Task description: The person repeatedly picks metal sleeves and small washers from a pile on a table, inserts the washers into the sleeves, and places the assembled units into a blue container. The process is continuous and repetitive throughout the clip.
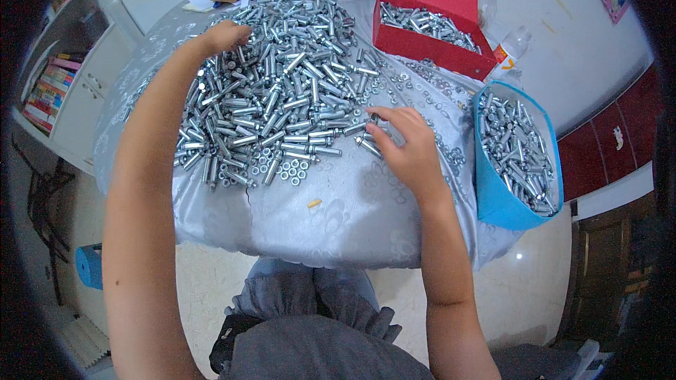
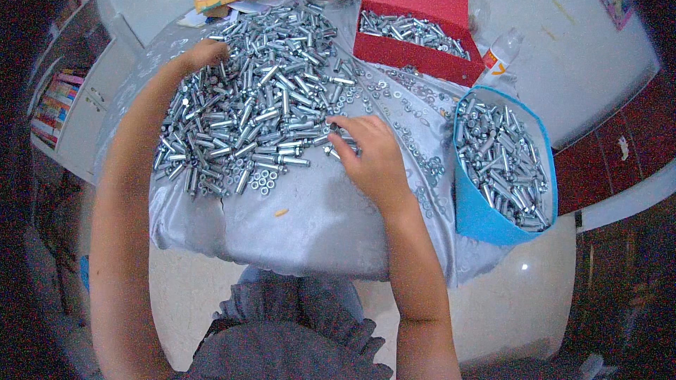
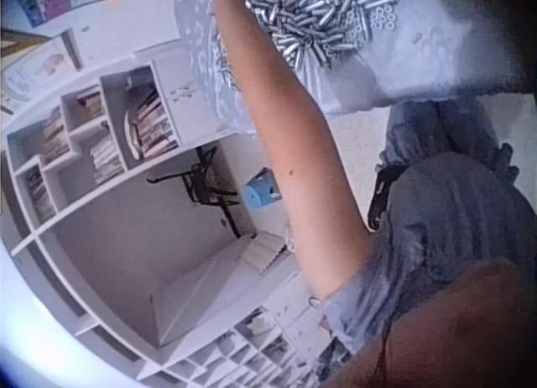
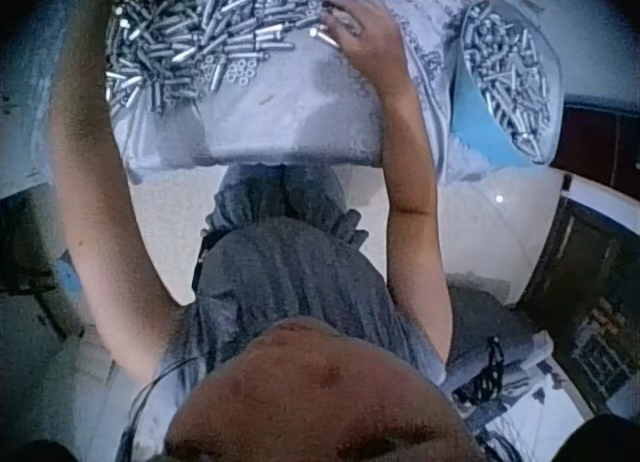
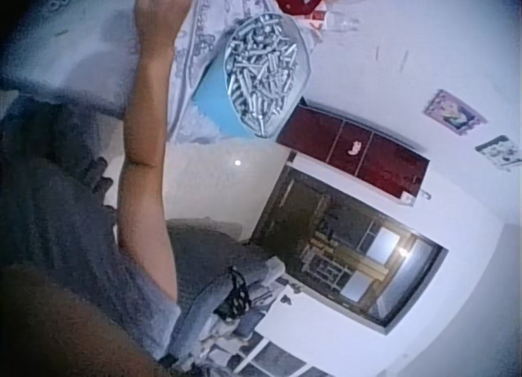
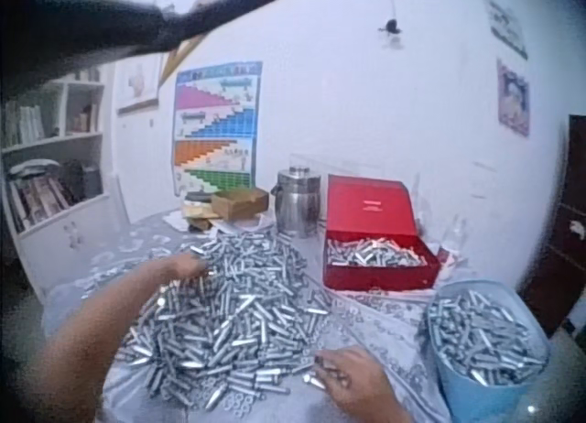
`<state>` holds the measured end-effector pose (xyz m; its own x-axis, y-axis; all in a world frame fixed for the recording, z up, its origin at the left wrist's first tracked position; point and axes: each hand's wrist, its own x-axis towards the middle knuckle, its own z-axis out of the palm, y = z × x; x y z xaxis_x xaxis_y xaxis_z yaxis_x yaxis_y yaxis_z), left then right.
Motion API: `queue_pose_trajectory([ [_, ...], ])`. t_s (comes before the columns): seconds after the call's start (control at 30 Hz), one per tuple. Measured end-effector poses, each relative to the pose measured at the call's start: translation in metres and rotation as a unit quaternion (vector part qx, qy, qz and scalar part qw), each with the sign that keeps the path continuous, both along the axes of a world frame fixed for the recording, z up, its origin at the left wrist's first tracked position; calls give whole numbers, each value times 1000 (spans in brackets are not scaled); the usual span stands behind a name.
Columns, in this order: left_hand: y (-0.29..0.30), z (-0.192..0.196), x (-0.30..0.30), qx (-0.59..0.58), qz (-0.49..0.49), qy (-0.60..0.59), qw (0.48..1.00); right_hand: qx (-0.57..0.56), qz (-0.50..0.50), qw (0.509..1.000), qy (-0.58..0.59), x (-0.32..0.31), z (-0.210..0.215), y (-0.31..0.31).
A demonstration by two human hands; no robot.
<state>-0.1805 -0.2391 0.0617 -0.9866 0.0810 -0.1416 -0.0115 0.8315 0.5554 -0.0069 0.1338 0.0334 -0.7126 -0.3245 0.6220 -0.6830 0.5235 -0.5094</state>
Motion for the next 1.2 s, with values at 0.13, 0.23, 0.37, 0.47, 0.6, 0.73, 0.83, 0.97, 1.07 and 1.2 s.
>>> queue_pose_trajectory([
  [0.13,-18,-7,7,-74,-48,63,994,-7,5,1000,1,1,-1,-2],
  [0.23,-1,0,30,-93,-81,160,979,-18,12,1000,8,-1,-4,0],
  [0.37,35,11,57,-14,-86,209,974,-39,5,999,-31,-1,-4,-1],
  [0.47,90,10,85,127,-132,300,936,-116,15,986,-116,2,-3,-2],
  [0.6,169,-4,132,472,-32,270,839,-173,45,972,-153,-3,-8,-2],
  [0.73,212,-31,169,585,23,249,771,-150,47,975,-159,-1,-8,-3],
  [0.83,216,-39,174,592,1,244,768,-122,50,983,-129,-2,-10,-1],
  [0.97,212,-48,165,553,-11,220,803,-91,50,989,-101,-4,-10,-1],
  [1.07,212,-50,164,541,-13,189,819,-70,46,991,-101,-5,-13,0],
  [1.2,217,-52,171,521,-43,162,837,-97,20,988,-121,-5,-13,-1],
])
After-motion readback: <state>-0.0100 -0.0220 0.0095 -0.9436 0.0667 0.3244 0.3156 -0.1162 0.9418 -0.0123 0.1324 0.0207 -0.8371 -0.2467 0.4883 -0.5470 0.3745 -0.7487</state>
